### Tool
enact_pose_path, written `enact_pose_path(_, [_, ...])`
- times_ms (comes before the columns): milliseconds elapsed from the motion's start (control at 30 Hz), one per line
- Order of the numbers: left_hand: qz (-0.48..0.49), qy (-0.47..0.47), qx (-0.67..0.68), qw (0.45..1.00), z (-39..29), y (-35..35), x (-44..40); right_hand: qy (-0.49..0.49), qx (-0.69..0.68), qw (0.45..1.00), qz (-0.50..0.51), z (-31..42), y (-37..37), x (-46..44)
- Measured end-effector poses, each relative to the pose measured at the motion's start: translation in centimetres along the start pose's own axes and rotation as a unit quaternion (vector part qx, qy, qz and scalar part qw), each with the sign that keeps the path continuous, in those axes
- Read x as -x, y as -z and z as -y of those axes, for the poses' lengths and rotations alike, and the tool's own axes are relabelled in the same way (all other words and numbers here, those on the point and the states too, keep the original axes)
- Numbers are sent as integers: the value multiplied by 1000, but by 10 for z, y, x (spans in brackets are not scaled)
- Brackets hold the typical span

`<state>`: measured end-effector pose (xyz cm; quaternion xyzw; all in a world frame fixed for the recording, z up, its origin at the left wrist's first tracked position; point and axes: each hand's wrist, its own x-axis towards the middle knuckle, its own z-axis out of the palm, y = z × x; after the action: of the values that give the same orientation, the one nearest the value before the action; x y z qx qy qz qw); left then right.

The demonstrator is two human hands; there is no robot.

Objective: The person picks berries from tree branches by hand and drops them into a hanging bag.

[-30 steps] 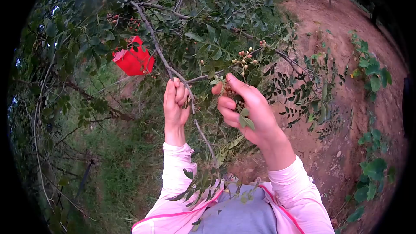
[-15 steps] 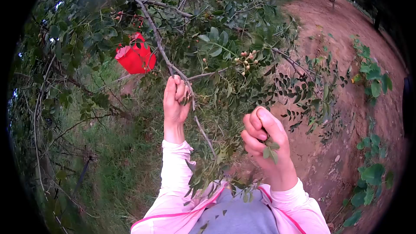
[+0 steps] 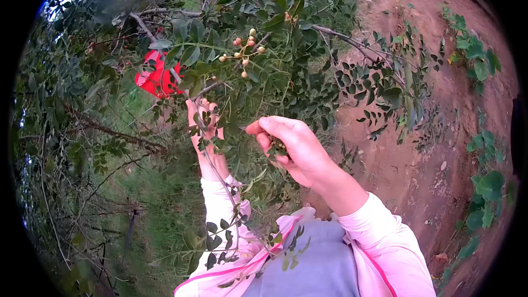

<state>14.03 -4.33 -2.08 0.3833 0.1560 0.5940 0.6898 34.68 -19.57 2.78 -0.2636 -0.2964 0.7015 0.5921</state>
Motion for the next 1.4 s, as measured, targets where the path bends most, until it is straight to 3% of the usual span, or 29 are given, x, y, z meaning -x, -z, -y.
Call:
enact_pose_path(200, [-35,5,-18,999,1,-5,14,-16,66,996,-53,-7,-16,-30])
enact_pose_path(333, [-38,6,-16,999,0,-5,13,47,77,996,-3,-22,-14,-40])
enact_pose_path(433, [-36,6,-7,999,-2,-5,5,20,118,991,58,-18,-15,-42])
enact_pose_path(633, [-30,36,23,999,-6,-8,-8,185,235,954,13,-29,-15,-59])
enact_pose_path(733, [-42,22,-2,999,-5,-17,-6,115,272,955,-9,-18,-15,-40])
enact_pose_path(800, [-74,-29,-95,992,-2,-32,5,129,259,957,-12,-16,-14,-34])
enact_pose_path(933, [-89,-41,-25,995,-3,-51,-5,186,259,948,4,-16,-11,-29])
enact_pose_path(1067, [-23,-45,-32,998,-2,-43,-10,-4,112,992,53,-4,3,10])
enact_pose_path(1200, [24,-61,-61,996,-8,-43,2,14,-33,999,19,-7,11,12])
enact_pose_path(1400, [43,-40,-45,997,-7,-38,2,56,71,996,-23,1,-14,-17])
